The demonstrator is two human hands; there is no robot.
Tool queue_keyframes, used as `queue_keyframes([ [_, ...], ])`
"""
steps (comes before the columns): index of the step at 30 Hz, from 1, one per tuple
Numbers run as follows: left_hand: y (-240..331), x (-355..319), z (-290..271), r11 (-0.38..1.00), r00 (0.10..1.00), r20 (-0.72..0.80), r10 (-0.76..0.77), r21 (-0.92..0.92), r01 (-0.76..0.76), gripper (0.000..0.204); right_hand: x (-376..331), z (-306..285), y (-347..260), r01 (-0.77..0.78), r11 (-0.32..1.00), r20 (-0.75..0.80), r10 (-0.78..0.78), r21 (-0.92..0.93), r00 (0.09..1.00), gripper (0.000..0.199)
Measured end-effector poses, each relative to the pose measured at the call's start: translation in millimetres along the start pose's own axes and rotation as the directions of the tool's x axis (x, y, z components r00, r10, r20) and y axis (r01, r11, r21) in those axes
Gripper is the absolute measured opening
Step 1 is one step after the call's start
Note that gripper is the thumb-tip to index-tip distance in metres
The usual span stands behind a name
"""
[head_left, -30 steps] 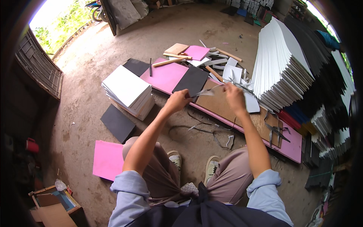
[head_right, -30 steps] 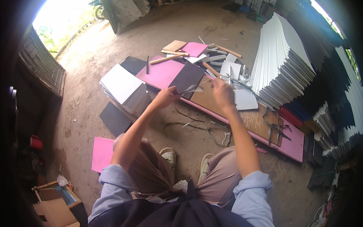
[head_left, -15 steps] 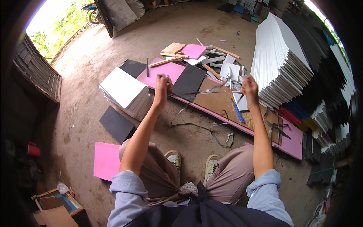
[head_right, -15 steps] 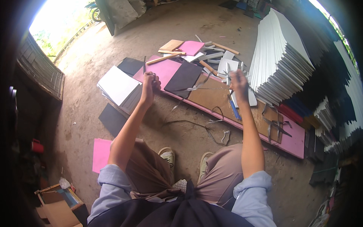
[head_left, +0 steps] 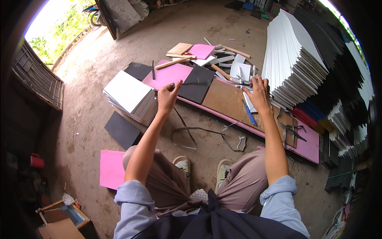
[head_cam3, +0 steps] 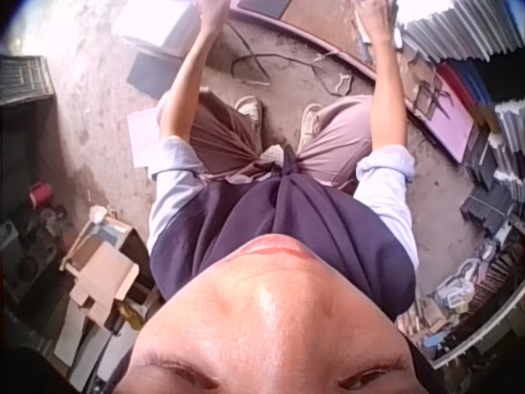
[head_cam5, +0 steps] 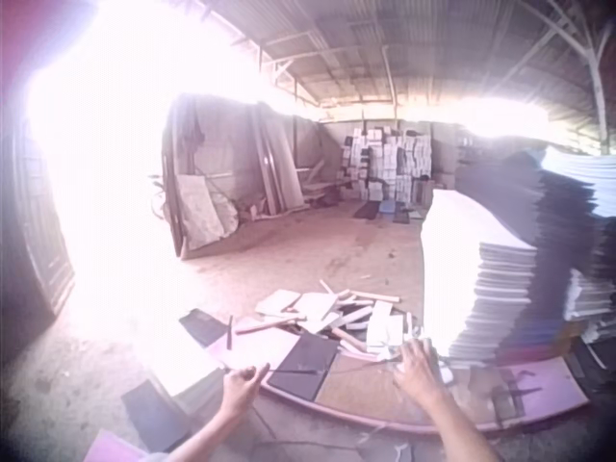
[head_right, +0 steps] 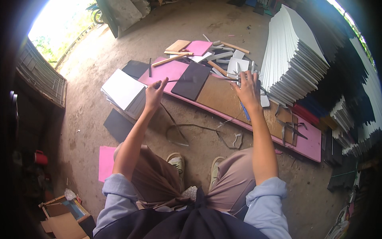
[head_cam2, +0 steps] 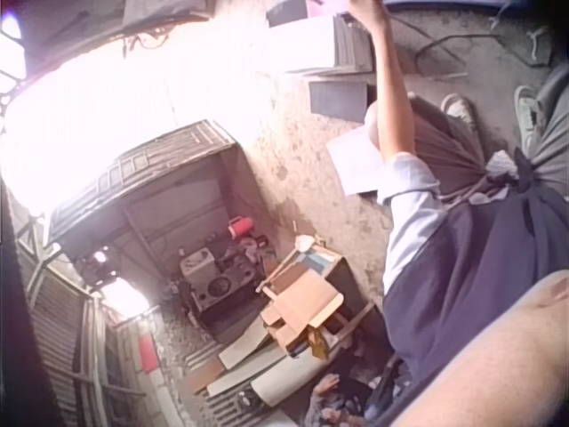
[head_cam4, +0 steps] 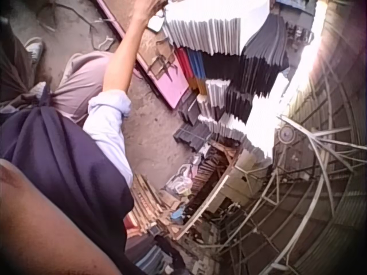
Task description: The person sits on the floor and assembles notebooks by placing white paper stacks between colored covers. They use a black elastic band to secure each notebook, then stack the finished units.
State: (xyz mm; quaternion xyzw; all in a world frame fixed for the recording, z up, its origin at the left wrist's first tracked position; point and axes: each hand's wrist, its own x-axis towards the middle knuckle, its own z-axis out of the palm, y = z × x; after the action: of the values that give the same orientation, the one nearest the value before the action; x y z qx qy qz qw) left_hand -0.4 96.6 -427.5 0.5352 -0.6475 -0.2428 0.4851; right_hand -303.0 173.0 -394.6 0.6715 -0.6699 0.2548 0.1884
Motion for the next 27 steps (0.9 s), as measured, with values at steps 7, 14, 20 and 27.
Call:
queue_keyframes([
  [7,-12.3,8.0,-5.4,0.855,0.886,-0.071,-0.459,-0.306,0.419,0.049,-4.3,8.0,7.8,-0.088,0.969,0.218,0.036,0.232,0.975,0.041],
  [14,-16.3,-1.5,-1.7,0.994,0.947,-0.307,0.095,0.075,-0.076,0.017,1.1,-5.9,-8.5,-0.506,-0.285,0.564,0.185,0.814,0.805,0.017],
  [20,2.8,-17.0,-1.5,0.856,0.939,0.039,0.341,0.400,-0.328,0.007,10.1,-20.2,-31.9,-0.177,-0.776,0.517,0.214,0.606,0.829,0.034],
  [27,-1.8,-18.8,7.8,0.783,0.948,0.091,0.305,0.543,-0.304,0.006,3.9,-15.0,-43.7,-0.497,-0.136,0.514,0.302,0.857,0.803,0.034],
])
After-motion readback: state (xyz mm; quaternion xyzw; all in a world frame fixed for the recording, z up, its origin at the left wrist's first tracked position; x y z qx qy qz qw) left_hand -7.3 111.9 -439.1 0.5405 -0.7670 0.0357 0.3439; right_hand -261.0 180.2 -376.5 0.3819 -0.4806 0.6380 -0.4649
